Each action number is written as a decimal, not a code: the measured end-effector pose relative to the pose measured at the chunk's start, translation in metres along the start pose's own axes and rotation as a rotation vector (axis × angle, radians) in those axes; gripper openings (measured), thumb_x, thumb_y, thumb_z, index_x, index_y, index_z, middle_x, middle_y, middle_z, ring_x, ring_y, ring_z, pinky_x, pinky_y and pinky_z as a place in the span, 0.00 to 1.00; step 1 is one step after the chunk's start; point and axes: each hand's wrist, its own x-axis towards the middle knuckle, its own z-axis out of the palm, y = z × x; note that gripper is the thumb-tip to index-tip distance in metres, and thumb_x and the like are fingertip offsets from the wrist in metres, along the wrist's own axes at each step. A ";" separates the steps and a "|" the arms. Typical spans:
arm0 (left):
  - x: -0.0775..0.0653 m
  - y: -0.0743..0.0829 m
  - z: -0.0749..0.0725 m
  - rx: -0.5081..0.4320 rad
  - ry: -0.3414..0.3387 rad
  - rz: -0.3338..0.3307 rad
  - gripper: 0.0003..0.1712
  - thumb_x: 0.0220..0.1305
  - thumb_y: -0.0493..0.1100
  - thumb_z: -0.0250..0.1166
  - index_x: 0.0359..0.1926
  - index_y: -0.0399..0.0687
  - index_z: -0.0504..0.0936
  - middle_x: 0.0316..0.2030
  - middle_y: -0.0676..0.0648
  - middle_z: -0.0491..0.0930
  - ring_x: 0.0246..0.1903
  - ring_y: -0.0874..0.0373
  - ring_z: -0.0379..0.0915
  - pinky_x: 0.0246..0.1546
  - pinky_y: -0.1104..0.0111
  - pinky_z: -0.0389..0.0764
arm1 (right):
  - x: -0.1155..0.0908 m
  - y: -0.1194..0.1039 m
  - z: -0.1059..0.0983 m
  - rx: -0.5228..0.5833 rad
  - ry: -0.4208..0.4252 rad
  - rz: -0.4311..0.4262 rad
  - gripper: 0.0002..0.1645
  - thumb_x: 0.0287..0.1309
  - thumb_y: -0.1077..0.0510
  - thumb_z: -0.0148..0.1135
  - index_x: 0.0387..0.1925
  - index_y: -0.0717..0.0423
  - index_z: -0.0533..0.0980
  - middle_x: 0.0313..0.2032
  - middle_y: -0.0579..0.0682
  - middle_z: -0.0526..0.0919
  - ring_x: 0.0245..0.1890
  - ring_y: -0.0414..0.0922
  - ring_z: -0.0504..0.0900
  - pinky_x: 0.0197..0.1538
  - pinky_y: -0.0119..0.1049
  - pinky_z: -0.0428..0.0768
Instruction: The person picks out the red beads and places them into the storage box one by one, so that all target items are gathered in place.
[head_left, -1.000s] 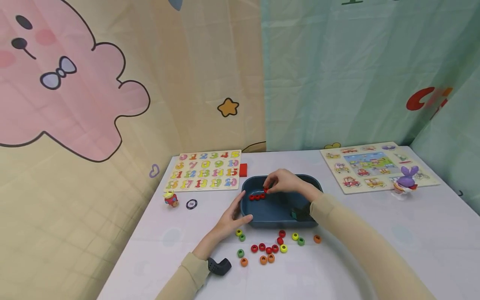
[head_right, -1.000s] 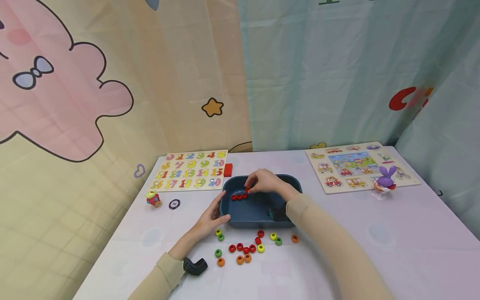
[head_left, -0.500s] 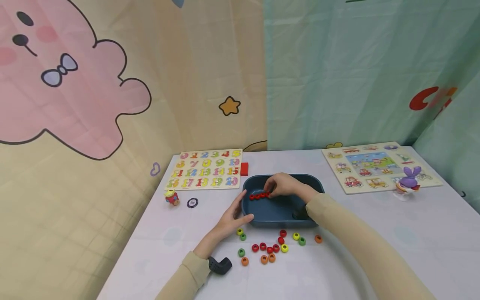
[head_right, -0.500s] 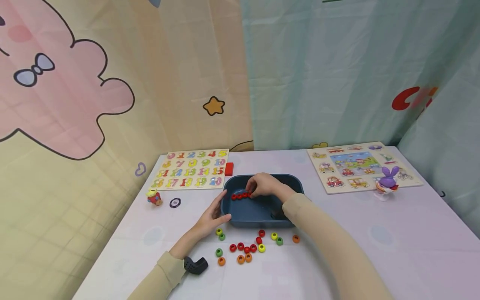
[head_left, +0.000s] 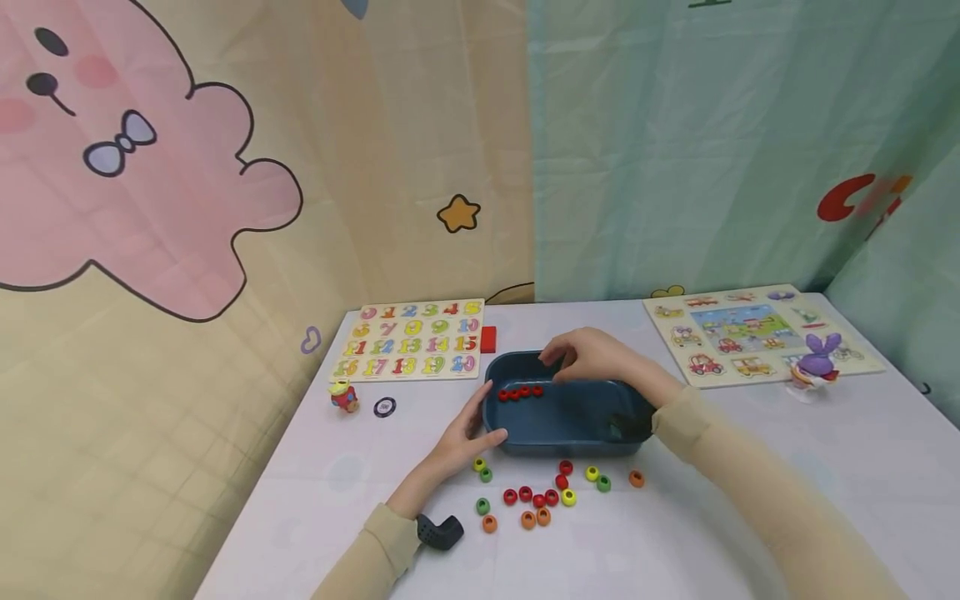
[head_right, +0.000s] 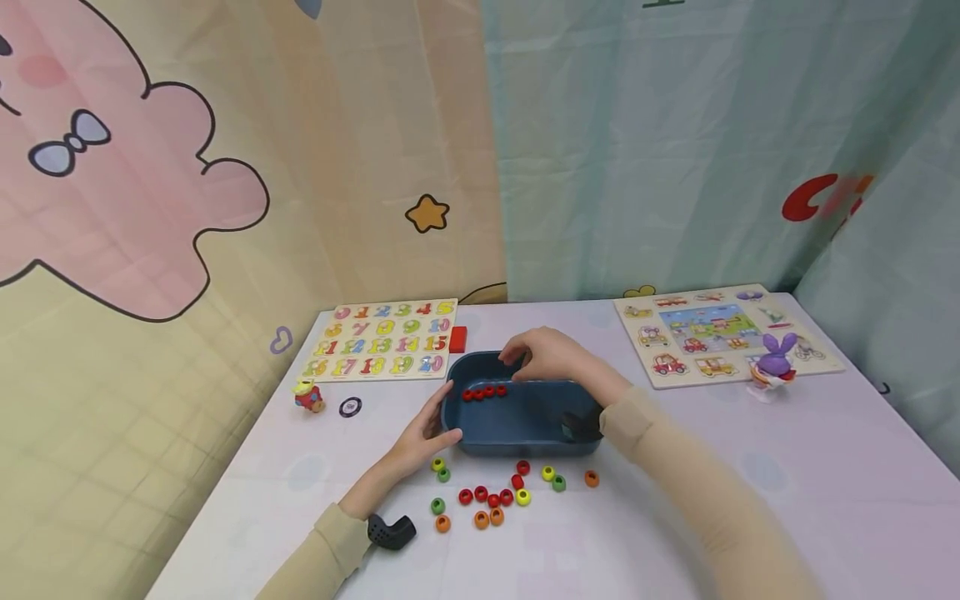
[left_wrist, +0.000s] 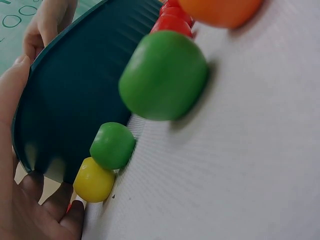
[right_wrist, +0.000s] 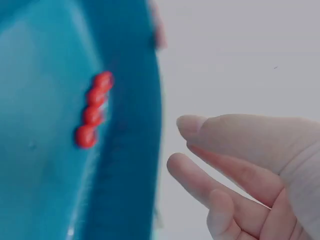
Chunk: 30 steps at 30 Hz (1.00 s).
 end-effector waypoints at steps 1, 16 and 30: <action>0.001 -0.004 0.000 -0.004 0.005 0.003 0.43 0.58 0.49 0.60 0.69 0.61 0.45 0.68 0.49 0.44 0.65 0.50 0.44 0.61 0.56 0.54 | -0.006 -0.004 -0.003 0.001 0.019 -0.019 0.20 0.45 0.56 0.67 0.44 0.53 0.77 0.39 0.46 0.80 0.29 0.36 0.78 0.35 0.31 0.78; 0.010 -0.034 0.002 -0.009 0.050 0.015 0.43 0.55 0.54 0.62 0.66 0.73 0.48 0.66 0.57 0.47 0.64 0.56 0.45 0.60 0.56 0.56 | -0.093 -0.032 0.040 0.158 0.109 -0.232 0.13 0.51 0.51 0.63 0.41 0.42 0.77 0.36 0.37 0.80 0.24 0.31 0.74 0.22 0.27 0.74; 0.010 -0.033 0.002 -0.014 0.043 0.008 0.43 0.55 0.54 0.62 0.67 0.71 0.47 0.67 0.57 0.46 0.64 0.55 0.45 0.60 0.57 0.56 | -0.106 -0.013 0.116 0.143 0.211 -0.103 0.15 0.49 0.54 0.65 0.41 0.45 0.78 0.20 0.33 0.72 0.14 0.31 0.65 0.18 0.23 0.67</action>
